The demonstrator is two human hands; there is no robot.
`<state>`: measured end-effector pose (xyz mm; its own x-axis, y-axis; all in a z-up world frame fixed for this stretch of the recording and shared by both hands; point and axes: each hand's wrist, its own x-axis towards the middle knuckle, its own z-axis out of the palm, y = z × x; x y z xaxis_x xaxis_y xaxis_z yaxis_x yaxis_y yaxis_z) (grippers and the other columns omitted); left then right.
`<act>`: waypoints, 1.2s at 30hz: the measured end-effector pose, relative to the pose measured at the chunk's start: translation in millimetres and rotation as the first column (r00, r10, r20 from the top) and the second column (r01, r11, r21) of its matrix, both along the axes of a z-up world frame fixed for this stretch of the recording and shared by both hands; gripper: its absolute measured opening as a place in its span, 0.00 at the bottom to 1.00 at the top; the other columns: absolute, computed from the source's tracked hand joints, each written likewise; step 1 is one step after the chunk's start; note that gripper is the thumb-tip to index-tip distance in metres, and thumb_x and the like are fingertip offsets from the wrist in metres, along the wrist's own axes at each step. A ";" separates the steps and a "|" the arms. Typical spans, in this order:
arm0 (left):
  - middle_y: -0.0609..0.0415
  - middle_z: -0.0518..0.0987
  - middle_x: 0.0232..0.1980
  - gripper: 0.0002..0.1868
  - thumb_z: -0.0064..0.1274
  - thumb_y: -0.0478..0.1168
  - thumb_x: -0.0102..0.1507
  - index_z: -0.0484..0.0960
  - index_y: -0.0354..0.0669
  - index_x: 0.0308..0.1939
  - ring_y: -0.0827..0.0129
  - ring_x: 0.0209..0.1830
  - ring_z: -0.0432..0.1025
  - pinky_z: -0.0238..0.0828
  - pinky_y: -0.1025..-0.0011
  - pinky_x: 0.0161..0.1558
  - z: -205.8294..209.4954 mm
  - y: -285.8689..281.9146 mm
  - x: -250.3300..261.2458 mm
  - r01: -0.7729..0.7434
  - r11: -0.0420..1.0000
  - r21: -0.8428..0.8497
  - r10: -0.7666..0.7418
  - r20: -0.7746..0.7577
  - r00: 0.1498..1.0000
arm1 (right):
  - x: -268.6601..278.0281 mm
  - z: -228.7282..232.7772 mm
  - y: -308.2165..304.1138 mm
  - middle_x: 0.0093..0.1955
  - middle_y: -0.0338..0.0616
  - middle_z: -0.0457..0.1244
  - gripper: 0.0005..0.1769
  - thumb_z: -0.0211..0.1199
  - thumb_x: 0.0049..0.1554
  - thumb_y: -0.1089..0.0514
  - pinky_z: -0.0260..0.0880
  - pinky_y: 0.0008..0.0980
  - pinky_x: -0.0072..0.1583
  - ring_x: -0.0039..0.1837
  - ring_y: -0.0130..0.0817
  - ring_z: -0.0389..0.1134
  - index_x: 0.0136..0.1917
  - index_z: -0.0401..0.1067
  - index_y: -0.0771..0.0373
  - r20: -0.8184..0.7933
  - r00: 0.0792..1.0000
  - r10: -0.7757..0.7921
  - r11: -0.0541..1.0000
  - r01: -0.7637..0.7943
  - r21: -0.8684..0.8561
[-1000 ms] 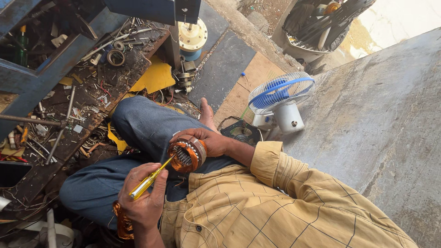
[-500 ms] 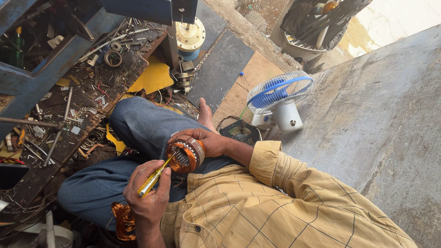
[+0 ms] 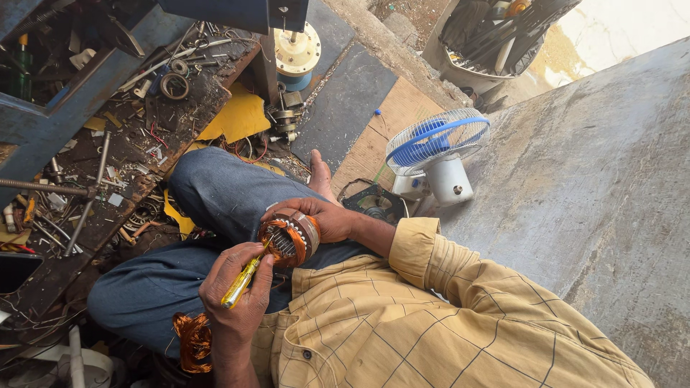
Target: The person winds copper wire around a motor stator core, using a lighter to heat and seal the wire ends. The person sits on the floor in a cluttered workshop while performing the task.
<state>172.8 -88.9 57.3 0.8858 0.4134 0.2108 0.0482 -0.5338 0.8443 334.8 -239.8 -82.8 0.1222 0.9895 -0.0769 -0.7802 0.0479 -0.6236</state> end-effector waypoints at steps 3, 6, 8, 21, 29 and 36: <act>0.45 0.84 0.45 0.09 0.61 0.29 0.60 0.81 0.35 0.43 0.60 0.46 0.82 0.84 0.69 0.45 1.2 0.8 -0.8 0.028 1.000 -0.008 -0.028 0.011 1.000 | -1.8 -2.0 0.2 0.73 0.51 0.62 0.30 0.63 0.64 0.61 0.67 0.38 0.74 0.74 0.37 0.65 0.77 0.62 0.65 -0.053 0.999 -0.007 1.000 0.007 0.006; 0.45 0.83 0.45 0.09 0.61 0.29 0.60 0.81 0.35 0.44 0.60 0.46 0.82 0.84 0.69 0.45 1.7 0.8 -1.4 0.054 0.998 -0.022 -0.053 0.025 0.998 | -1.0 -3.5 0.0 0.73 0.51 0.62 0.30 0.63 0.64 0.60 0.67 0.37 0.75 0.74 0.37 0.64 0.77 0.61 0.65 -0.039 0.999 -0.005 1.000 0.006 0.026; 0.45 0.83 0.45 0.09 0.61 0.29 0.60 0.81 0.35 0.44 0.59 0.46 0.82 0.84 0.70 0.45 0.6 0.3 -1.1 0.049 0.999 -0.010 -0.048 0.025 0.999 | -1.4 -3.6 -0.1 0.73 0.51 0.62 0.30 0.63 0.64 0.60 0.67 0.38 0.75 0.74 0.37 0.64 0.77 0.61 0.65 -0.024 1.000 -0.006 1.000 0.006 0.012; 0.44 0.83 0.46 0.09 0.61 0.29 0.60 0.81 0.35 0.45 0.59 0.47 0.82 0.85 0.69 0.45 -7.5 0.5 -6.7 0.057 0.998 0.019 -0.058 0.031 0.998 | 0.0 1.4 -1.1 0.73 0.50 0.62 0.31 0.64 0.64 0.58 0.65 0.39 0.76 0.75 0.37 0.63 0.77 0.62 0.64 0.046 0.999 -0.005 1.000 0.005 0.007; 0.44 0.83 0.44 0.09 0.61 0.28 0.60 0.79 0.35 0.44 0.55 0.45 0.81 0.81 0.63 0.48 15.7 -0.4 -1.1 -0.028 0.997 0.067 0.022 0.097 0.995 | -3.2 8.4 1.9 0.75 0.47 0.61 0.24 0.62 0.68 0.59 0.65 0.38 0.77 0.77 0.38 0.63 0.75 0.65 0.66 0.091 0.995 -0.043 0.999 0.040 0.030; 0.45 0.83 0.46 0.09 0.59 0.26 0.62 0.78 0.36 0.44 0.55 0.47 0.82 0.81 0.63 0.51 -1.8 1.0 -14.2 -0.114 0.991 -0.075 0.121 0.094 0.988 | 2.9 16.7 -5.3 0.66 0.46 0.66 0.21 0.60 0.69 0.59 0.71 0.32 0.70 0.67 0.33 0.69 0.73 0.65 0.65 0.241 0.970 -0.043 0.987 0.079 -0.142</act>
<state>158.6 -87.9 55.5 0.8066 0.5303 0.2611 0.0226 -0.4692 0.8828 337.7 -245.1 -66.0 0.2143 0.9591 -0.1848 -0.6085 -0.0170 -0.7934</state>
